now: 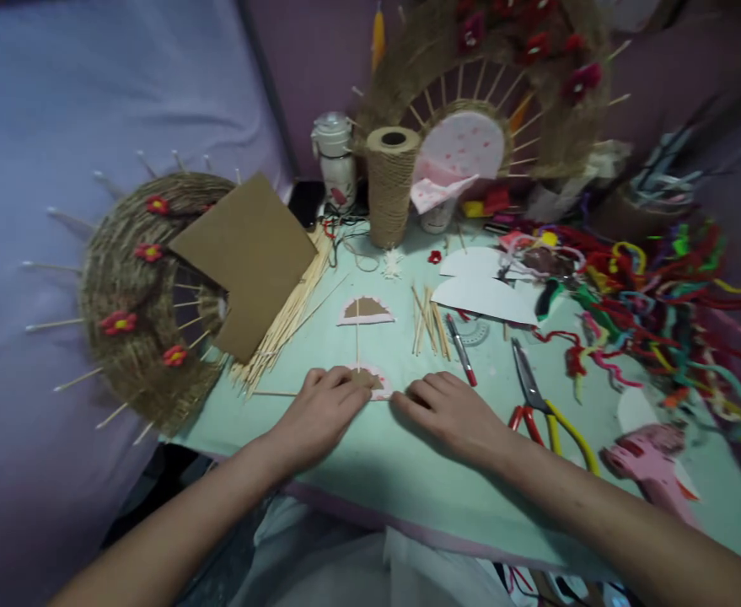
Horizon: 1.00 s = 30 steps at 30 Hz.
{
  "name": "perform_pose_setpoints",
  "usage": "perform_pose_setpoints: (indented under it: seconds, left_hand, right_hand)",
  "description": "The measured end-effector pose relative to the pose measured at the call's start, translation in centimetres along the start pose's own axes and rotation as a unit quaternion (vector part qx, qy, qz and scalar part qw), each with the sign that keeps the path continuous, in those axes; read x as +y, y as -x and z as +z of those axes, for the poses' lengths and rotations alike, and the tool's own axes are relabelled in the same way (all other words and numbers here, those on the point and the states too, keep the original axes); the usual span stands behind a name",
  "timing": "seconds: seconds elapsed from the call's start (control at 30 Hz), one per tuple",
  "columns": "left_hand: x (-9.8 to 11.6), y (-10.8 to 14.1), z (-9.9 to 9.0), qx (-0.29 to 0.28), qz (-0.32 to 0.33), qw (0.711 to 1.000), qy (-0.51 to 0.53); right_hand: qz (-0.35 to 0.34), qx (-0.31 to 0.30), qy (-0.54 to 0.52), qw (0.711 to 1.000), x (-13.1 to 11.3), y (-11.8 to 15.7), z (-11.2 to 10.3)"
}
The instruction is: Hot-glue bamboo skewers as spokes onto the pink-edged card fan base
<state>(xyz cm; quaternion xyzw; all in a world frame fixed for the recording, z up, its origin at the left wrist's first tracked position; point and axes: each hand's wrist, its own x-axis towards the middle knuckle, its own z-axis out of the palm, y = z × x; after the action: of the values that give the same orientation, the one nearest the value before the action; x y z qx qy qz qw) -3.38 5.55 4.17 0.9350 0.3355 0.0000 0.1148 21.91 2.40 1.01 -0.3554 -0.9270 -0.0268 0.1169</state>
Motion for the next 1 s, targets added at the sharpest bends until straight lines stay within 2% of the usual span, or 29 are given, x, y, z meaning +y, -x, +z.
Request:
perform_pose_setpoints:
  seconds: [0.2,0.63,1.0]
  left_hand:
    - [0.09,0.11,-0.09,-0.016,-0.002,1.000,-0.017]
    - [-0.11,0.20,0.18,0.021,0.023,1.000,-0.006]
    - [-0.10,0.10,0.15,0.010,0.019,1.000,-0.015]
  right_hand:
    - [-0.015,0.015,-0.008,1.000,-0.05,0.14,0.00]
    - [-0.040,0.023,-0.032,0.998,0.56,0.32,-0.13]
    - [-0.051,0.026,-0.029,0.998,0.63,0.04,-0.55]
